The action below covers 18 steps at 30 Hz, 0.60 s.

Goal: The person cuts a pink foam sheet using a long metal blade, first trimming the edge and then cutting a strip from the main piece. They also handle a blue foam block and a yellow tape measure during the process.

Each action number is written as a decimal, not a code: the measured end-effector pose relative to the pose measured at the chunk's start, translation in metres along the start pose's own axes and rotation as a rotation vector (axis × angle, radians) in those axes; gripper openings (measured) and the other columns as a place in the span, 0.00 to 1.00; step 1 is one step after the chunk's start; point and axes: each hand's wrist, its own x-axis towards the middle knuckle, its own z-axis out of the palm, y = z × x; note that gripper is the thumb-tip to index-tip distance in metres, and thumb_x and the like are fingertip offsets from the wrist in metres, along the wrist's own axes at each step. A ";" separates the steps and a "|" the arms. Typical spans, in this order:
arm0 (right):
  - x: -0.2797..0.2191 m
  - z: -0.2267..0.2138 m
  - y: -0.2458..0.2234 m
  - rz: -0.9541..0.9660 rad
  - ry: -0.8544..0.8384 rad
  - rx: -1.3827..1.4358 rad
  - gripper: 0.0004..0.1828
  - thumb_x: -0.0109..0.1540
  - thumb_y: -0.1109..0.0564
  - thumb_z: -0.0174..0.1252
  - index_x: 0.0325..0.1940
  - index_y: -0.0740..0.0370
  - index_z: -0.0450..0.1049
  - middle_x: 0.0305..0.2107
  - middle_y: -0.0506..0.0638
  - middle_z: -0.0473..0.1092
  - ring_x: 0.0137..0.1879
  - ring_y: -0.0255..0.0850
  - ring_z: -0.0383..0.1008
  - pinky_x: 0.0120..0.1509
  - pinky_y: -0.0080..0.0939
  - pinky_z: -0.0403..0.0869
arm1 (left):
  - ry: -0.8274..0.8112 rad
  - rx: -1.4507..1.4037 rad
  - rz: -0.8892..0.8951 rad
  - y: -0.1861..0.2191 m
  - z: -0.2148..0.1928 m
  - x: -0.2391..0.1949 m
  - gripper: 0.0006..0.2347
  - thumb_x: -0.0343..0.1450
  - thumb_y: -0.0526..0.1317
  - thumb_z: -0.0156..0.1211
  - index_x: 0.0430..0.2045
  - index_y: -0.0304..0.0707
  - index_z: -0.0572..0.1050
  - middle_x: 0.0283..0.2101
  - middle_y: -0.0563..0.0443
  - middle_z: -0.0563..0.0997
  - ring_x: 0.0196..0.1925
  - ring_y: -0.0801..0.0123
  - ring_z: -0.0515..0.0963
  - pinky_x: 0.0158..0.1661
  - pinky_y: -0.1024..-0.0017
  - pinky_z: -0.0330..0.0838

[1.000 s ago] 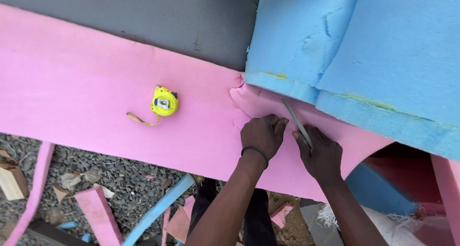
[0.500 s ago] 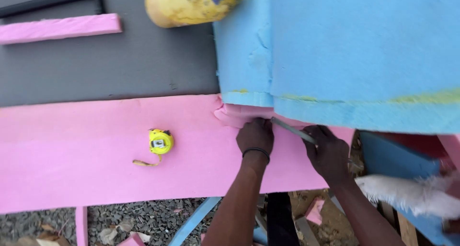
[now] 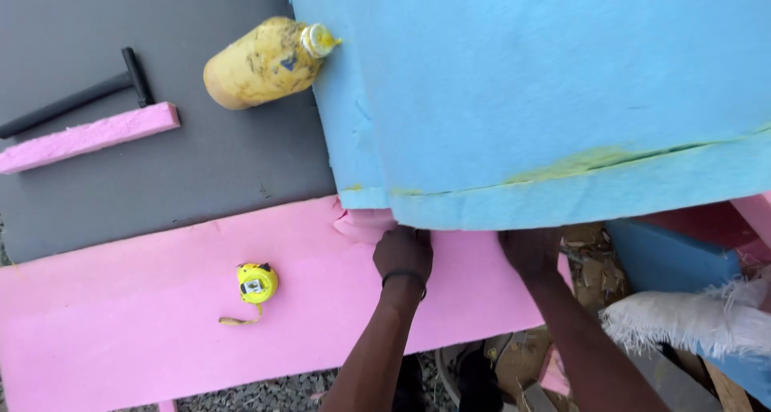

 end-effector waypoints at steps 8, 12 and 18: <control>-0.014 0.002 0.004 0.078 0.070 0.078 0.15 0.70 0.42 0.78 0.38 0.44 0.80 0.29 0.40 0.67 0.36 0.47 0.83 0.32 0.45 0.79 | 0.812 0.155 0.945 -0.008 0.066 -0.006 0.26 0.88 0.57 0.58 0.75 0.38 0.79 0.66 0.35 0.83 0.76 0.31 0.80 0.76 0.28 0.66; 0.022 -0.077 -0.021 0.127 0.092 0.204 0.13 0.77 0.45 0.75 0.43 0.49 0.83 0.33 0.43 0.73 0.39 0.49 0.86 0.37 0.44 0.83 | 0.802 0.207 1.016 -0.027 0.079 0.016 0.30 0.87 0.59 0.61 0.80 0.34 0.76 0.65 0.33 0.82 0.74 0.29 0.81 0.68 0.30 0.72; 0.014 -0.095 -0.002 0.135 0.044 0.339 0.10 0.75 0.43 0.77 0.49 0.40 0.81 0.40 0.39 0.73 0.40 0.53 0.87 0.35 0.55 0.85 | 0.839 0.266 0.999 -0.024 0.073 0.014 0.28 0.86 0.65 0.61 0.73 0.47 0.80 0.63 0.42 0.84 0.72 0.37 0.83 0.71 0.33 0.72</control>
